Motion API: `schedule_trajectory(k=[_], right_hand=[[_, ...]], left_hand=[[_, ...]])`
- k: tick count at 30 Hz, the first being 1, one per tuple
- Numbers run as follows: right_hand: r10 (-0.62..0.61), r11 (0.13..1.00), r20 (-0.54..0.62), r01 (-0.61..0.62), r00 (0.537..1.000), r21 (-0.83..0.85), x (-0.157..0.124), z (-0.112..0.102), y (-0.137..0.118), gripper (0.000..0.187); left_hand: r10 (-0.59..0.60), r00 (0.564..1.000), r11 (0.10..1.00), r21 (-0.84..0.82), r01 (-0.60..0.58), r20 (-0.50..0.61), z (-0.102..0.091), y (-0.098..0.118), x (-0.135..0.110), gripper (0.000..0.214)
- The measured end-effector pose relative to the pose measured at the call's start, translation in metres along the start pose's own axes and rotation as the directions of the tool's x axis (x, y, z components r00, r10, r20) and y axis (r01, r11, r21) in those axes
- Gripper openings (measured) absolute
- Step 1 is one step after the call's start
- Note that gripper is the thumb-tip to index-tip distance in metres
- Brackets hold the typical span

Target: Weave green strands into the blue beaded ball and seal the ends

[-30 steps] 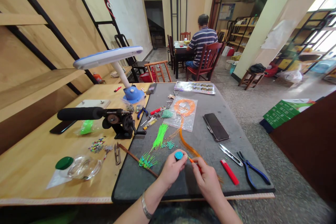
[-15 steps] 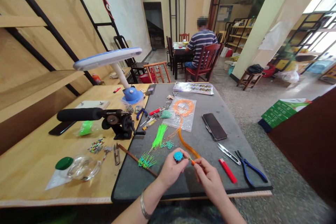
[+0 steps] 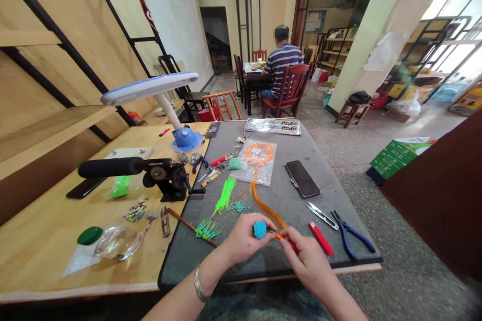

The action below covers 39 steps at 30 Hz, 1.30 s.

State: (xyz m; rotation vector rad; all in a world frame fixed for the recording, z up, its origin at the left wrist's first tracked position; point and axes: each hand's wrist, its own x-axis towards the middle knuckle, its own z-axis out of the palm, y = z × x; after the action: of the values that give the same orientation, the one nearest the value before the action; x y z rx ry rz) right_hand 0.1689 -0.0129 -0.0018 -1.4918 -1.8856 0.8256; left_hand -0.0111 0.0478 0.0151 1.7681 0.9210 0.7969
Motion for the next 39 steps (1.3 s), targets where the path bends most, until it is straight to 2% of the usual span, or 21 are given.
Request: schedule_trajectory(k=[4,10,14,18,20,22,25,27,29,32,35,39], right_hand=[[-0.001,1.0,0.024,0.001,1.0,0.006,0.001,-0.003,0.001,0.027],[0.03,0.995,0.034,-0.033,0.999,0.092,0.001,-0.003,0.009,0.029],[0.084,0.968,0.003,-0.082,0.996,0.237,0.001,0.01,0.02,0.03],[0.167,0.898,-0.016,-0.146,0.986,0.416,0.0,0.026,0.027,0.034],[0.203,0.884,-0.053,-0.16,0.978,0.439,0.001,0.03,0.03,0.036],[0.223,0.922,-0.133,-0.164,0.966,0.349,0.006,0.029,0.035,0.035],[0.152,0.988,-0.302,-0.157,0.941,0.009,0.023,0.023,0.049,0.026],[0.057,0.956,-0.387,-0.162,0.92,-0.245,0.036,0.021,0.059,0.022],[-0.005,0.899,-0.402,-0.172,0.916,-0.403,0.046,0.018,0.065,0.025],[-0.043,0.879,-0.407,-0.16,0.912,-0.449,0.049,0.009,0.067,0.029],[-0.088,0.843,-0.483,-0.193,0.871,-0.502,0.03,-0.012,0.07,0.026],[-0.01,0.667,-0.635,-0.468,0.773,-0.58,-0.017,-0.043,0.104,0.037]], left_hand=[[0.0,0.999,0.999,0.04,-0.001,0.039,-0.005,0.005,0.001,0.01],[-0.056,0.998,0.996,-0.063,0.058,0.033,-0.005,-0.002,0.001,0.012],[-0.107,0.994,0.985,-0.137,0.107,0.001,-0.001,-0.011,0.001,0.014],[-0.211,0.977,0.957,-0.205,0.203,-0.018,0.004,-0.019,0.001,0.015],[-0.256,0.966,0.942,-0.229,0.245,-0.021,0.007,-0.023,0.002,0.016],[-0.275,0.961,0.935,-0.241,0.259,-0.036,0.009,-0.025,0.002,0.016],[-0.282,0.958,0.931,-0.258,0.259,-0.058,0.011,-0.027,0.003,0.017],[-0.285,0.957,0.93,-0.258,0.262,-0.058,0.012,-0.028,0.003,0.018],[-0.279,0.959,0.935,-0.246,0.257,-0.059,0.012,-0.029,0.003,0.019],[-0.284,0.955,0.936,-0.241,0.258,-0.08,0.012,-0.031,0.002,0.021],[-0.292,0.952,0.927,-0.271,0.259,-0.089,0.011,-0.033,0.001,0.023],[-0.317,0.945,0.897,-0.35,0.27,-0.084,0.011,-0.033,0.001,0.025]])
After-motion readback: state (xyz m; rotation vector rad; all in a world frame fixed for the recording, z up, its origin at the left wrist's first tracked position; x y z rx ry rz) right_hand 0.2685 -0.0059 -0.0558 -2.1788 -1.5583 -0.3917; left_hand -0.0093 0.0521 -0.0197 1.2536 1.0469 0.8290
